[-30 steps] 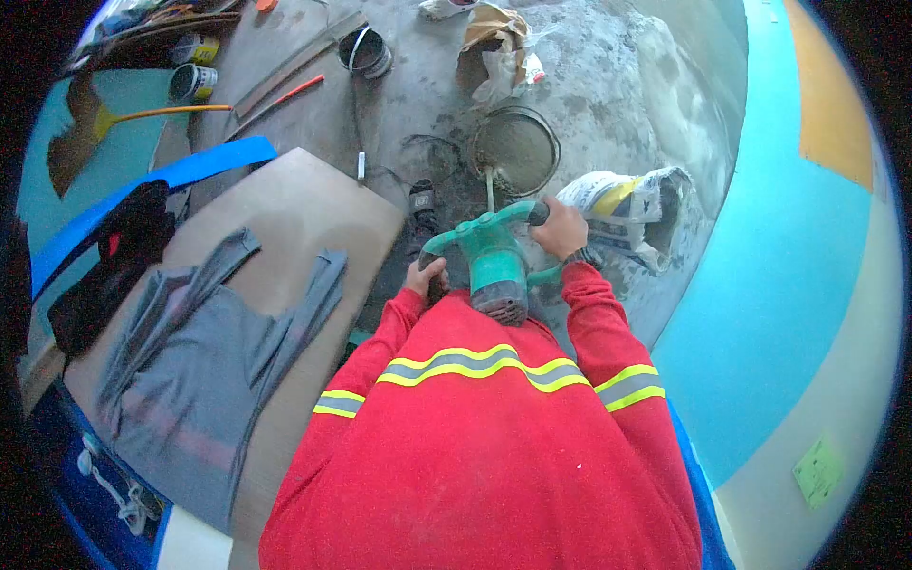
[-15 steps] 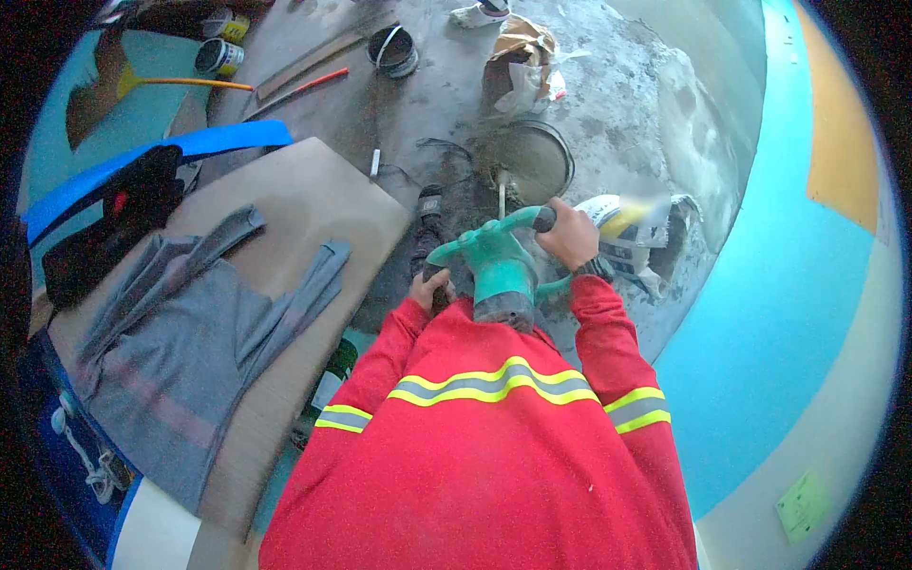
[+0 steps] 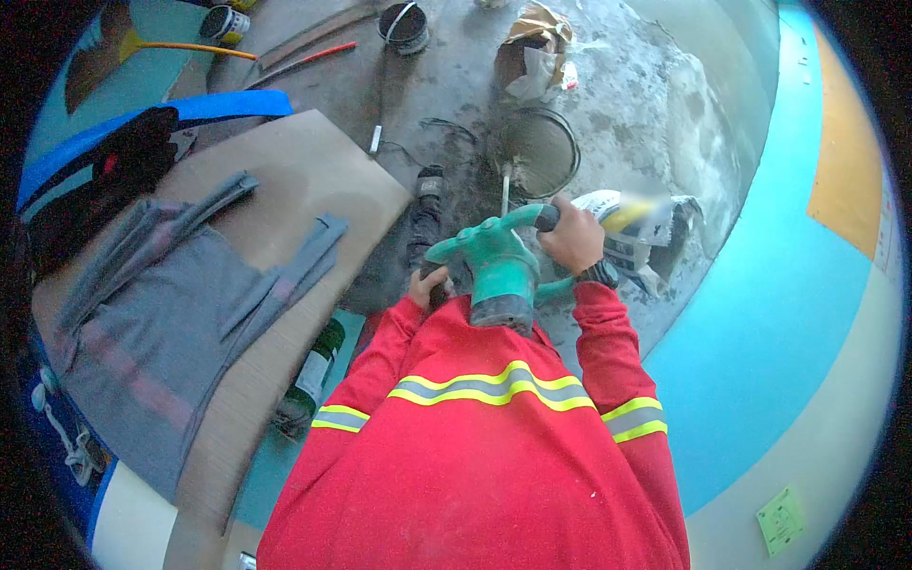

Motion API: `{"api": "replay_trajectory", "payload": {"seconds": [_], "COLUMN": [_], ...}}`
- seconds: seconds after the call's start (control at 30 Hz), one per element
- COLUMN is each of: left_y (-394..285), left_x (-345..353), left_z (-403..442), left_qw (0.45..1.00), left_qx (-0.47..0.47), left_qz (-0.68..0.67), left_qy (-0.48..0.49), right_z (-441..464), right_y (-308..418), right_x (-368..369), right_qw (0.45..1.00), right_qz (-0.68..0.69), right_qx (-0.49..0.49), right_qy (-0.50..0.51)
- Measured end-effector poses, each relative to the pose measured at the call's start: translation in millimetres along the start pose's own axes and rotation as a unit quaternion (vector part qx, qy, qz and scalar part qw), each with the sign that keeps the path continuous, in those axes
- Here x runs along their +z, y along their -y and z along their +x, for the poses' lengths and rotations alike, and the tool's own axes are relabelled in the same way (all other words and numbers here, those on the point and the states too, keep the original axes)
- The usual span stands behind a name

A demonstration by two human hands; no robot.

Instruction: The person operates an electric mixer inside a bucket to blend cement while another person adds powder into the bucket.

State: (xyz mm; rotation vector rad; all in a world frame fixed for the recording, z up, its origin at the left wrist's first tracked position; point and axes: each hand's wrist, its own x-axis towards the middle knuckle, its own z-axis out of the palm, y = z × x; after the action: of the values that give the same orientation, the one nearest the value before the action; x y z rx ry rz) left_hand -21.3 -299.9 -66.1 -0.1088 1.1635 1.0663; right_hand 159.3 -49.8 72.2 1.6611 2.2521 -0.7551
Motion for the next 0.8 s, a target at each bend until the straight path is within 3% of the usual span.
{"api": "replay_trajectory", "payload": {"seconds": [0.27,0.5,0.8], "left_y": [35,65,76], "left_x": [7,34,34], "left_z": [-6,-21,-20], "left_qw": [0.999,0.995,0.997], "left_qx": [0.033,0.041,0.042], "left_qz": [0.002,-0.088,-0.062], "left_qy": [0.004,-0.026,0.01], "right_z": [-14,-20,-38], "right_y": [-20,-38,-54], "right_x": [9,17,10], "right_qw": [0.999,0.996,0.998], "right_qz": [-0.019,-0.045,-0.022], "right_qx": [-0.028,-0.074,-0.055], "right_qy": [-0.011,-0.009,0.006]}}
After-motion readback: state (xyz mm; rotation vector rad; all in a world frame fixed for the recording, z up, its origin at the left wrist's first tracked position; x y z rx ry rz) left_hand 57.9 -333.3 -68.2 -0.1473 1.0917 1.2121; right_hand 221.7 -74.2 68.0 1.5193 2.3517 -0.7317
